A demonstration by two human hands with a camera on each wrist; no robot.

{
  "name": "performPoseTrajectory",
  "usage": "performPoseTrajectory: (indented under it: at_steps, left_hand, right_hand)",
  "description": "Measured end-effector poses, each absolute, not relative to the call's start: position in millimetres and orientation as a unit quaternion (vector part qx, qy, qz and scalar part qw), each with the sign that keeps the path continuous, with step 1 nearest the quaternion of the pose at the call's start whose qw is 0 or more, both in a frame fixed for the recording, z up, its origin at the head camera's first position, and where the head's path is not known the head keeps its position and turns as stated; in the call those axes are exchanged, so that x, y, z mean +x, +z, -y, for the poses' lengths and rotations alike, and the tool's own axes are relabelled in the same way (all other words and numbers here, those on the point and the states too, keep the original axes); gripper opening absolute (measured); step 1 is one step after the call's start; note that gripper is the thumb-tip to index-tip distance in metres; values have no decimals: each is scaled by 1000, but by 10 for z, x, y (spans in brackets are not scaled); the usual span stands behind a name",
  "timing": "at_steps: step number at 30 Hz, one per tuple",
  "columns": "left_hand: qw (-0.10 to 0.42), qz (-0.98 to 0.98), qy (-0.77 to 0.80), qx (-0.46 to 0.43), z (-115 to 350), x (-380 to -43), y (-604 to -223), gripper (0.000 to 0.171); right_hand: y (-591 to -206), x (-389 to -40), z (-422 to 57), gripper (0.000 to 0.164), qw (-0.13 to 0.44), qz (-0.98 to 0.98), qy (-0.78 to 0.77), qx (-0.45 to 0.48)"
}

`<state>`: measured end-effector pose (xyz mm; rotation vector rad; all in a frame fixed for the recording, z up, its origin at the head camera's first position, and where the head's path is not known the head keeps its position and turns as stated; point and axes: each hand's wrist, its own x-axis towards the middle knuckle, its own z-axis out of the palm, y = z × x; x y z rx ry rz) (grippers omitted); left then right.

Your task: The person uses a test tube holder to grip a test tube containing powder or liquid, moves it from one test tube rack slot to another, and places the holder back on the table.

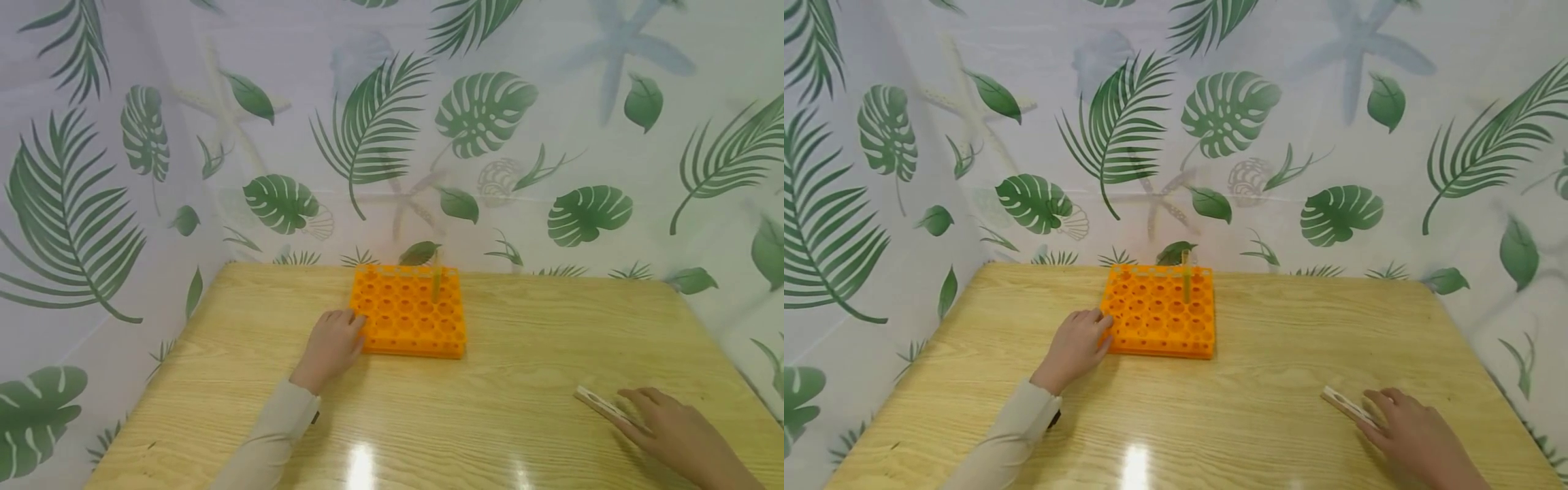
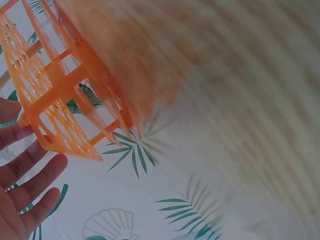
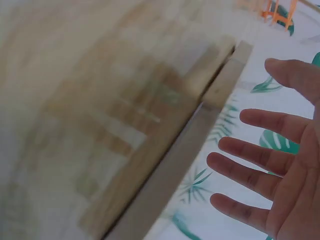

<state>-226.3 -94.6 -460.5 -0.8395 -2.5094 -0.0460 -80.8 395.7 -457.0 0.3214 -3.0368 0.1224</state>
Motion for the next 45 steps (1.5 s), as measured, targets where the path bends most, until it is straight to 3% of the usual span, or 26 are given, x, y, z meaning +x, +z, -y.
performPoseTrajectory:
  at_steps: [11, 26, 31, 45]
  left_hand:
    - [267, 918, -9, -294, 950, -2265, -4666, 20]
    - [203, 933, -23, -297, 951, -2312, -4656, 15]
    - [197, 933, -21, -301, 957, -2332, -4653, 17]
    - [158, 937, -60, -304, 978, -2342, -4590, 17]
  right_hand:
    - [-4683, -806, -4085, 42, -22, 996, 42, 80]
    - [-4668, -820, -4159, 26, -82, 993, 47, 72]
    - [-4691, -818, -4171, 16, -84, 992, 51, 78]
    - [-4707, -820, -4182, 22, -79, 992, 50, 85]
